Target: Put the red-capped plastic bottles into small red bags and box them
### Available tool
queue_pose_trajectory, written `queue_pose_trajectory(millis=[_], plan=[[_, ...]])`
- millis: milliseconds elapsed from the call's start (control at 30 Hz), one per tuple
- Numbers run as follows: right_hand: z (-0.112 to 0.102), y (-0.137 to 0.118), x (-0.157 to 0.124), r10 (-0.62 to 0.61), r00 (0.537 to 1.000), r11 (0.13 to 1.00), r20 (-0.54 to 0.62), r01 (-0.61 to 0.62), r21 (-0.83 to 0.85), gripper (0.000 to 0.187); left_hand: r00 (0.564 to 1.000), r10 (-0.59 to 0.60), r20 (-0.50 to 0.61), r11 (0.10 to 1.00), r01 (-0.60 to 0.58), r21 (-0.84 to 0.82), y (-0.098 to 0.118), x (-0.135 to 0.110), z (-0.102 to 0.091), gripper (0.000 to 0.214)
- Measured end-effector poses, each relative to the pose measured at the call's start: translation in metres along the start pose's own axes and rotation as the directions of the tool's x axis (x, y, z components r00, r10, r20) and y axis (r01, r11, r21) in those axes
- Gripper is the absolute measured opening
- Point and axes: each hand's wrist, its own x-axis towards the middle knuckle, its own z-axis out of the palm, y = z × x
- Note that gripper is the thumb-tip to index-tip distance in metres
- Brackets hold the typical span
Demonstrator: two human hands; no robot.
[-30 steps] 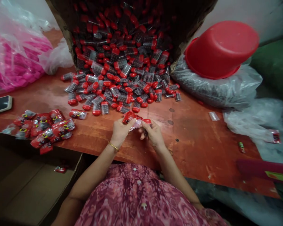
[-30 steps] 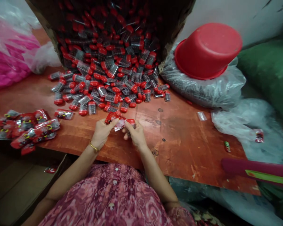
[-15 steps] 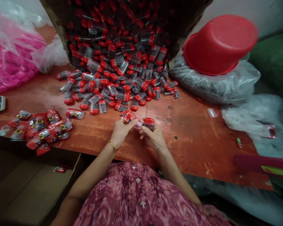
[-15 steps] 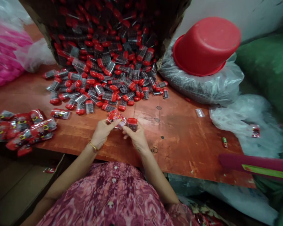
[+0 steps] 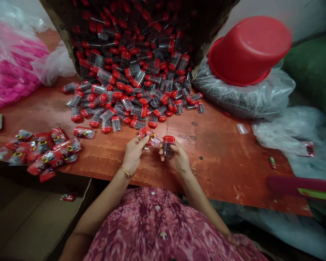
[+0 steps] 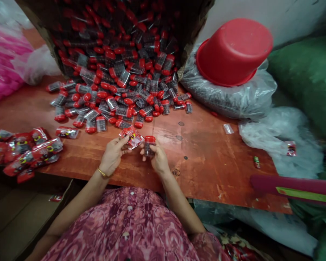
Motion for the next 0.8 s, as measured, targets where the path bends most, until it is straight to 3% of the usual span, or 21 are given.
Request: queue_pose_trajectory(millis=[100,267,433,533,600,667,733,800], plan=[[-0.008,-0.009,-0.004,0.072,0.995,0.997,0.066,-0.071,-0.017,0.036,1.000,-0.021,-0.014,1.000,0.021,-0.007,0.004,0.000,-0.001,0.046],[-0.016,-0.013,-0.012,0.150,0.986,0.983,0.077,-0.141,-0.117,0.046,0.998,-0.054,-0.031,0.998,0.054,-0.013,0.005,0.000,-0.002,0.045],[-0.015,-0.006,-0.016,0.067,0.995,0.989,0.069,-0.057,-0.135,0.043,0.998,-0.046,0.036,0.999,0.047,-0.016,0.006,-0.003,-0.001,0.042],[-0.018,-0.007,-0.021,-0.048,0.994,0.954,0.096,0.074,-0.290,0.039,0.996,-0.070,0.056,0.997,0.072,-0.029,0.008,-0.005,-0.002,0.040],[-0.021,-0.010,-0.024,-0.177,0.969,0.827,0.171,0.241,-0.508,0.036,0.992,-0.106,0.066,0.993,0.109,-0.035,0.010,-0.005,-0.003,0.039],[-0.024,-0.014,-0.027,-0.291,0.905,0.599,0.310,0.425,-0.679,0.037,0.987,-0.141,0.081,0.989,0.145,-0.037,0.010,-0.005,-0.004,0.038],[-0.027,-0.018,-0.027,-0.343,0.829,0.396,0.442,0.554,-0.732,0.040,0.982,-0.163,0.097,0.986,0.166,-0.030,0.010,-0.005,-0.004,0.036],[-0.029,-0.020,-0.025,-0.358,0.779,0.283,0.515,0.616,-0.735,0.042,0.980,-0.167,0.109,0.985,0.170,-0.020,0.010,-0.005,-0.005,0.035]])
